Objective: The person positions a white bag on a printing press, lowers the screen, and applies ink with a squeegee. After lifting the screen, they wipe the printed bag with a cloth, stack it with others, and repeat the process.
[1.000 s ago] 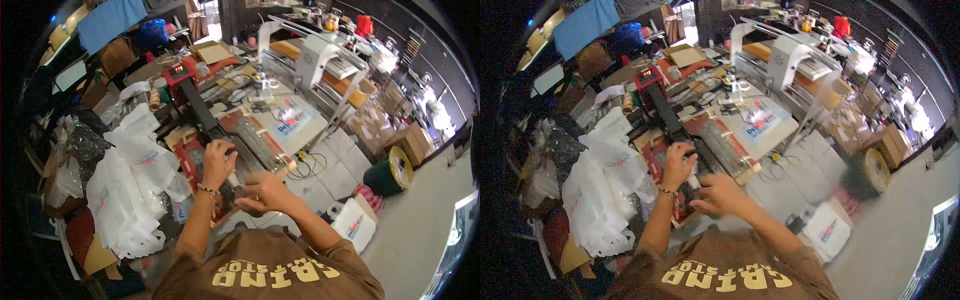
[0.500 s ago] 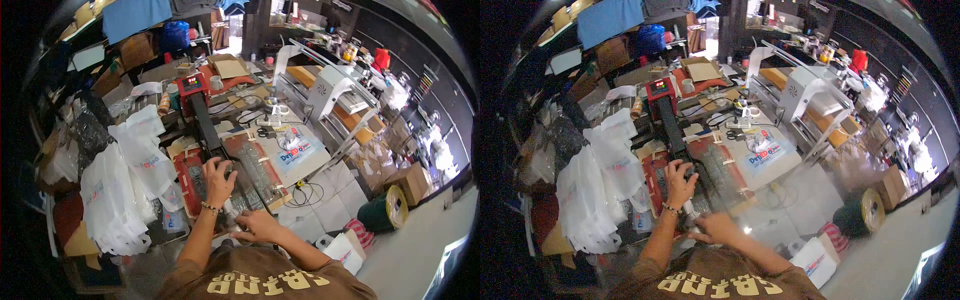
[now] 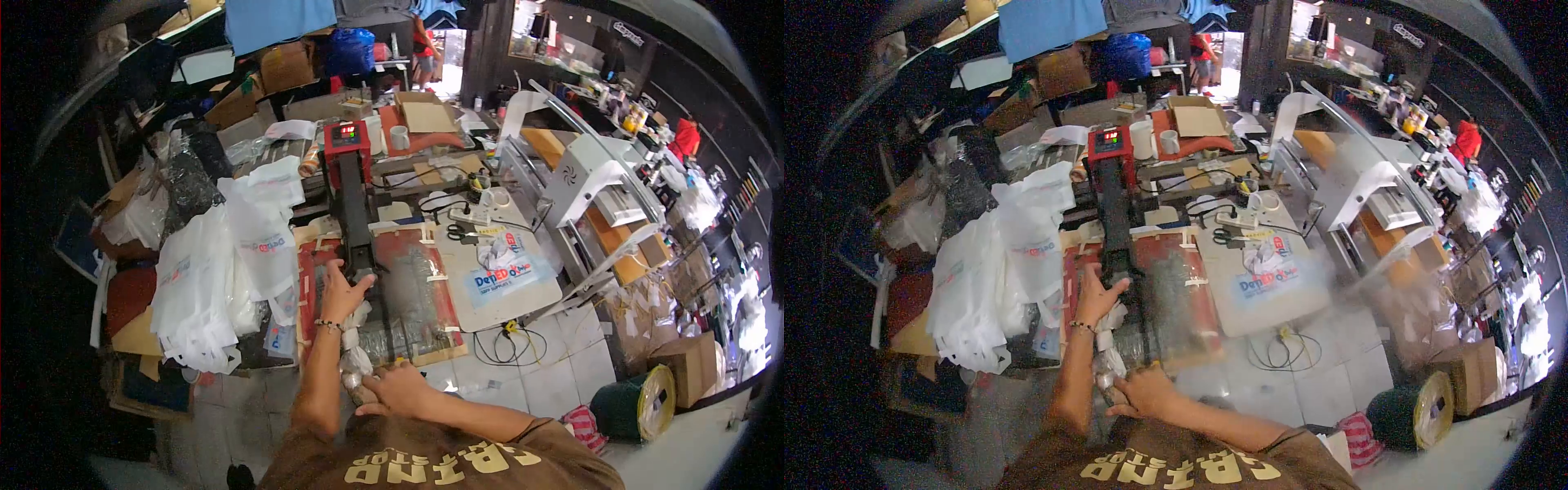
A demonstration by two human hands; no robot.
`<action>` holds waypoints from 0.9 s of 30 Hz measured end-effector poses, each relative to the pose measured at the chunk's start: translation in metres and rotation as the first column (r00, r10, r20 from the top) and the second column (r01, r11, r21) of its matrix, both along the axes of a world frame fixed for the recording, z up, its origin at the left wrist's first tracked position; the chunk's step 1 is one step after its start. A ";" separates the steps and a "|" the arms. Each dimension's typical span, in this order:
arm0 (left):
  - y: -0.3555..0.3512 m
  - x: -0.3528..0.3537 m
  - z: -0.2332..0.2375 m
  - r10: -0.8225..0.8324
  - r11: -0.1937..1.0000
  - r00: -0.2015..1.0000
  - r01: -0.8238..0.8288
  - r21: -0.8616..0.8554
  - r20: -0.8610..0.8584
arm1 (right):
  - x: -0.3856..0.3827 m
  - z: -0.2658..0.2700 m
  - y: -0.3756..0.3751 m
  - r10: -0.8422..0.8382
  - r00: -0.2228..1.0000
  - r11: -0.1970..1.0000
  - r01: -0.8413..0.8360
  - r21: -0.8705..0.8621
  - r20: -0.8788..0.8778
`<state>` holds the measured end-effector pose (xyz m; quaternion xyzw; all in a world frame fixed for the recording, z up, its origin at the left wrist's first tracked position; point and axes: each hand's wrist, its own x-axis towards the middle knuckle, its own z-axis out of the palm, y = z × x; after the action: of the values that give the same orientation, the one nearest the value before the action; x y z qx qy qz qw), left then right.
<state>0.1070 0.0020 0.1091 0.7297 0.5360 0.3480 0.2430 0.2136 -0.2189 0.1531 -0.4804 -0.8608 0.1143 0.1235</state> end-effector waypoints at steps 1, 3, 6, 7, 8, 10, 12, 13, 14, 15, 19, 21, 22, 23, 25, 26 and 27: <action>0.002 -0.003 -0.007 0.025 0.999 0.998 -0.023 -0.039 0.052 | -0.001 0.010 0.001 -0.020 0.999 0.983 0.025 -0.182 0.031; 0.006 -0.007 -0.019 0.026 0.988 0.990 -0.004 -0.157 0.136 | -0.004 0.018 0.004 -0.022 0.998 0.932 0.041 -0.359 0.058; 0.010 -0.009 -0.025 0.030 0.947 0.937 0.085 -0.311 0.348 | -0.003 0.019 0.006 -0.041 0.999 0.923 0.051 -0.380 0.035; 0.007 -0.007 -0.019 0.041 0.942 0.913 0.100 -0.321 0.405 | -0.004 0.016 0.004 -0.051 0.998 0.944 0.056 -0.325 0.022; 0.006 -0.007 -0.014 0.051 0.937 0.886 0.117 -0.330 0.461 | -0.005 0.013 0.003 -0.063 0.998 0.961 0.063 -0.269 0.007; 0.015 -0.008 -0.016 0.078 0.923 0.892 0.105 -0.371 0.445 | -0.003 0.005 0.007 -0.058 0.998 0.958 0.067 -0.277 0.039; 0.015 -0.006 -0.013 0.099 0.906 0.901 0.093 -0.412 0.421 | -0.004 0.001 0.000 -0.048 0.996 0.950 0.067 -0.306 0.069; -0.001 -0.004 0.014 0.087 0.916 0.896 0.100 -0.389 0.435 | -0.005 0.006 -0.002 -0.052 0.997 0.954 0.066 -0.292 0.054; -0.002 -0.011 0.027 0.089 0.916 0.896 0.098 -0.388 0.435 | -0.004 0.016 0.003 -0.056 0.997 0.962 0.066 -0.265 0.043; 0.004 -0.013 0.039 0.021 0.947 0.967 0.062 -0.316 0.252 | -0.003 0.050 0.000 -0.031 0.998 0.982 0.040 -0.186 0.053; 0.032 -0.012 0.061 -0.076 0.934 0.971 0.149 -0.325 0.225 | 0.007 0.158 -0.002 -0.056 0.998 0.989 0.055 -0.136 0.001; 0.040 -0.023 0.079 -0.098 0.901 0.949 0.212 -0.380 0.298 | 0.011 0.193 0.000 -0.040 0.997 0.992 0.048 -0.115 0.072; 0.038 -0.033 0.084 -0.097 0.902 0.950 0.210 -0.377 0.296 | 0.013 0.202 0.001 -0.021 0.999 0.997 0.018 0.072 0.041; 0.029 -0.042 0.096 -0.224 0.966 0.910 0.254 -0.043 0.349 | 0.015 0.213 0.004 -0.014 1.000 0.974 0.009 0.226 0.022; 0.004 -0.049 0.122 -0.205 0.978 0.863 0.159 0.136 0.463 | 0.017 0.241 0.014 -0.032 0.999 0.871 0.032 0.491 -0.008; -0.022 -0.063 0.155 -0.217 0.976 0.825 0.193 0.100 0.522 | 0.018 0.262 0.027 -0.061 0.998 0.800 0.030 0.599 0.031; -0.047 -0.077 0.189 -0.222 0.972 0.785 0.226 0.066 0.579 | 0.022 0.272 0.050 -0.036 0.999 0.612 0.026 0.791 -0.005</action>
<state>0.0299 -0.0449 0.2981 0.6455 0.3467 0.5214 0.4373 0.2355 -0.1690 0.4255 -0.3922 -0.8155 -0.2811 0.3195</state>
